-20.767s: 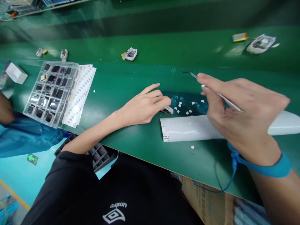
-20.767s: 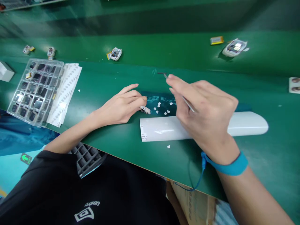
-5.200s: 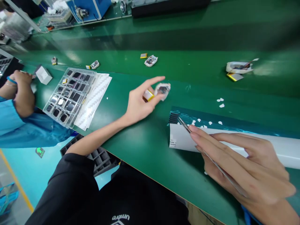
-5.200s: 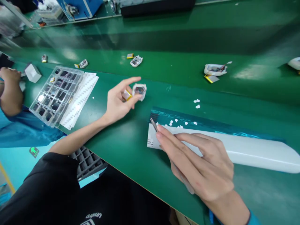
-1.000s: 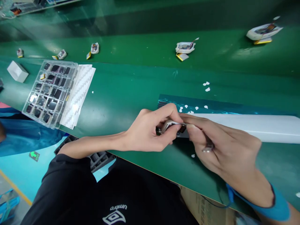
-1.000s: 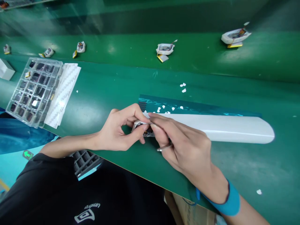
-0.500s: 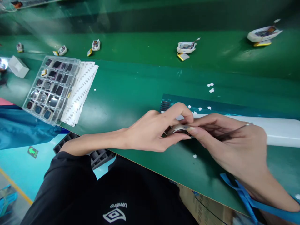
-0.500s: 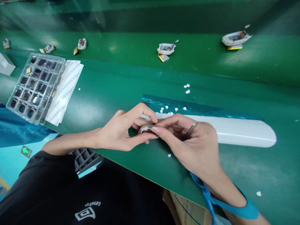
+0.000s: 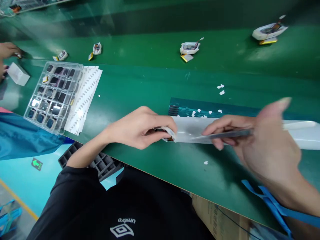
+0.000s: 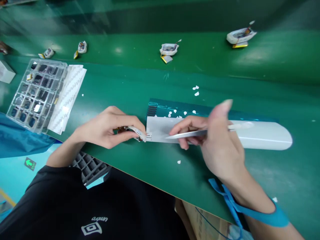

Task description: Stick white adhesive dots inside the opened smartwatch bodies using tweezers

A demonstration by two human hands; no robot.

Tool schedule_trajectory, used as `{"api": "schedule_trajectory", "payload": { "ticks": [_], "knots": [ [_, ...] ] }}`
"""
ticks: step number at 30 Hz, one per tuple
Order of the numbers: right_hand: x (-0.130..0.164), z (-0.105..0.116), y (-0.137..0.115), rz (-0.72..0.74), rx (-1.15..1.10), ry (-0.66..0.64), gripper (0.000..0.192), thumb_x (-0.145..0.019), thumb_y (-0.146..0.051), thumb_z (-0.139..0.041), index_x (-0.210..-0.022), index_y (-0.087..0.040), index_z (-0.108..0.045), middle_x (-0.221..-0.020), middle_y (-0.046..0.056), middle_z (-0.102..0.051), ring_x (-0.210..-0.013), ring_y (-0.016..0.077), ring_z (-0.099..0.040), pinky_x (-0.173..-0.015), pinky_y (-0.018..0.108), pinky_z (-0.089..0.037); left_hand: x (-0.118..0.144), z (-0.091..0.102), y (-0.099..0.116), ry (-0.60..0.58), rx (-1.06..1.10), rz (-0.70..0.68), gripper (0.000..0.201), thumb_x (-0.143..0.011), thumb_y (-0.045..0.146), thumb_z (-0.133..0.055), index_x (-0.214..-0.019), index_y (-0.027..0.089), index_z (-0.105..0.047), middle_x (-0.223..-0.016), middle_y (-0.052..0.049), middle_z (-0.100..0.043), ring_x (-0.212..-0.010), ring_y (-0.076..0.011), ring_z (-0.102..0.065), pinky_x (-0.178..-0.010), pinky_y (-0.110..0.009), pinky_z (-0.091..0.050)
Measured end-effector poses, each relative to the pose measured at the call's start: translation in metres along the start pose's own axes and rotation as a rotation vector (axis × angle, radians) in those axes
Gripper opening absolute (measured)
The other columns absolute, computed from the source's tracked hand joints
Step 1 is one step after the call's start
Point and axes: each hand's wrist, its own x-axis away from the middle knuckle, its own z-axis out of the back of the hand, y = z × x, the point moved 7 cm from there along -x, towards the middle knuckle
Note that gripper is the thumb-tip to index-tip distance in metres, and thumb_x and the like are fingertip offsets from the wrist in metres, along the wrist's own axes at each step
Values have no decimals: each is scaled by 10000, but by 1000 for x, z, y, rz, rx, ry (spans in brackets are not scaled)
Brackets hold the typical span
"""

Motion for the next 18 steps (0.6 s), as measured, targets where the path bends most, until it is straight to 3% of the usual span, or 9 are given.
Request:
{"api": "schedule_trajectory", "payload": {
  "ticks": [5,11,14,18],
  "knots": [
    [5,-5,-3,21,43,70,447,-809,-682,-813,-825,-236,-806,-707,37,-750,-573,159,-670,-567,293,-609,6,-22,0,-77,-171,-47,195,-1038,183,-536,-1108,166,-718,-808,14,-794,-547,-86,-596,-569,-247,-409],
    [1,-15,8,83,103,-18,395,-988,-581,-618,-867,-258,-809,-737,26,-767,-620,177,-722,-596,302,-648,7,-41,0,-230,-594,8,265,-1053,209,-453,-1155,161,-693,-816,-28,-784,-624,-184,-701,-471,-335,-262],
    [0,-17,16,103,164,-23,362,-1018,-559,-581,-903,-299,-806,-775,10,-781,-647,182,-734,-610,320,-647,8,-45,1,-247,-648,-3,244,-1034,181,-473,-1155,157,-684,-792,-29,-776,-633,-191,-706,-457,-332,-239],
    [-1,-19,18,73,184,-36,464,-1003,-647,-562,-940,-259,-809,-833,38,-804,-690,188,-749,-647,326,-649,10,-46,-1,-219,-649,-17,226,-1031,182,-472,-1133,171,-673,-775,-42,-766,-624,-171,-693,-464,-290,-297]
  ]
}}
